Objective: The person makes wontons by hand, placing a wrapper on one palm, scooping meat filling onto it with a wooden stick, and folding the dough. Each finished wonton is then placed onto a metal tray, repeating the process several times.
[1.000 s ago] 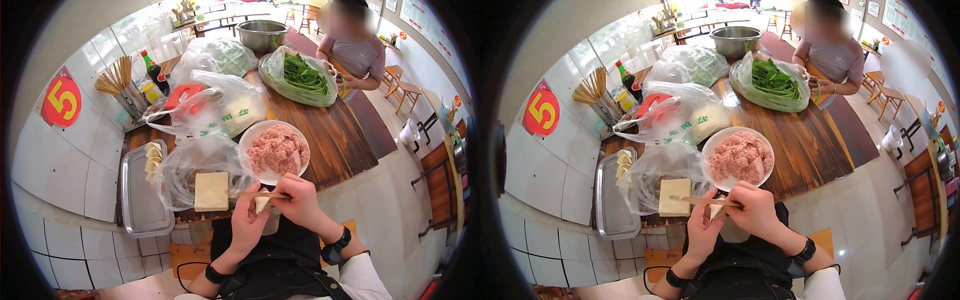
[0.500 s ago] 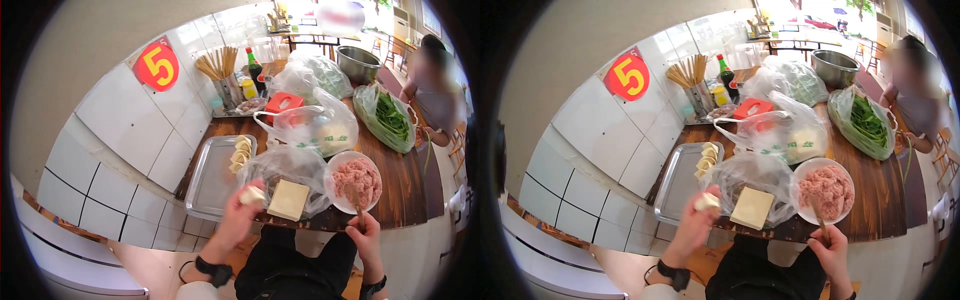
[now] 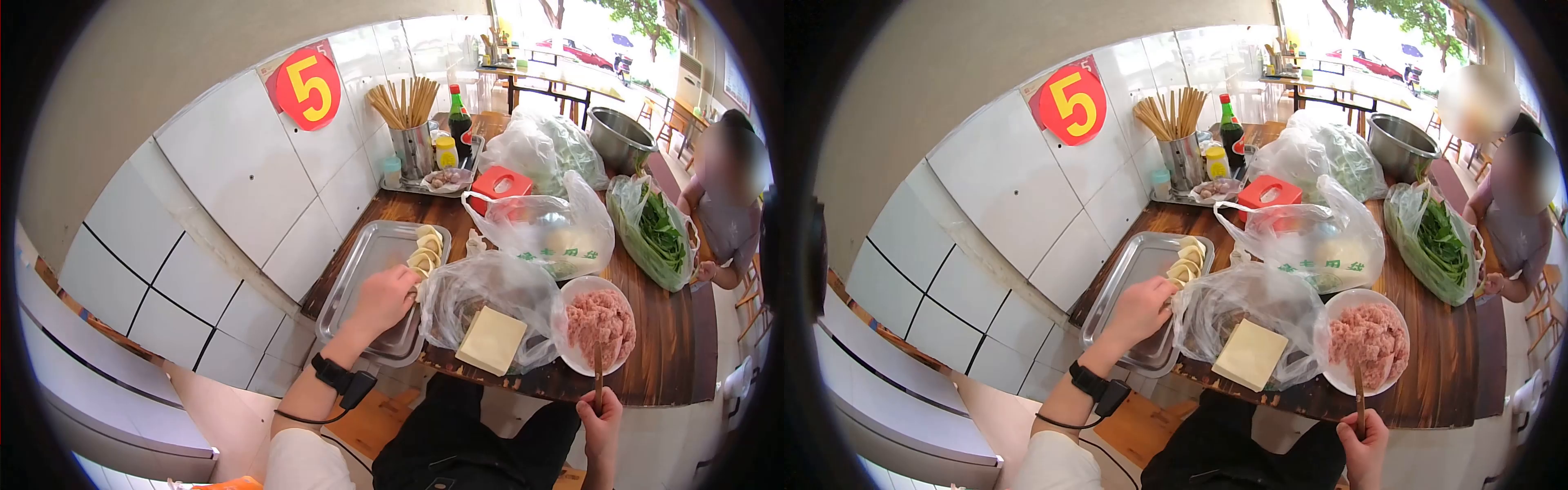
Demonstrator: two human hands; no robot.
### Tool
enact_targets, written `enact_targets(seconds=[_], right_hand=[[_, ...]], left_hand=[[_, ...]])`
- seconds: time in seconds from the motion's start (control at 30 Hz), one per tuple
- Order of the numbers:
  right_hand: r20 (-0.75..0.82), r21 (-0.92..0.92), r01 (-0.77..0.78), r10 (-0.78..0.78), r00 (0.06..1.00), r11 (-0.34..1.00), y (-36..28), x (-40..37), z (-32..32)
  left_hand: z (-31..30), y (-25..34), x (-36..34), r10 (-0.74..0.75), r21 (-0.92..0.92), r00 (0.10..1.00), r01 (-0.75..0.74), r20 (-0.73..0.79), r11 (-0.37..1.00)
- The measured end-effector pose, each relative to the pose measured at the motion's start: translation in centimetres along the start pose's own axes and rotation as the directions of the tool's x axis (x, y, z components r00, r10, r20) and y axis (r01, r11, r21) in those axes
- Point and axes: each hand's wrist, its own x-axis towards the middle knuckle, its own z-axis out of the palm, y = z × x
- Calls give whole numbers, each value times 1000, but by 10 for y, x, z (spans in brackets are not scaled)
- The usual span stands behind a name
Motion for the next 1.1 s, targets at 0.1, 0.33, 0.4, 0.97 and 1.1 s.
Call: enact_targets(seconds=[0.1, 0.33, 0.4, 0.97, 1.1], right_hand=[[7, -18, 5, -5, 1000, 1000, 2, 1, 1], [-3, -18, 4, -5, 1000, 1000, 6, -1, -3], [-6, -32, 10, -11, 1000, 999, 5, -1, -2], [-15, -276, 82, -90, 996, 958, -8, -3, -24], [-150, -407, 137, -214, 965, 903, -26, 5, -34]], left_hand=[[3, 3, 2, 3, 20, 999, -2, -46, 1000], [1, 32, -3, -161, -277, 962, 97, -219, 956], [6, 56, -4, -174, -398, 951, 60, -257, 915], [9, 152, -29, 13, -88, 998, -18, -64, 996], [26, 178, -27, 210, -184, 977, -212, -31, 960]])
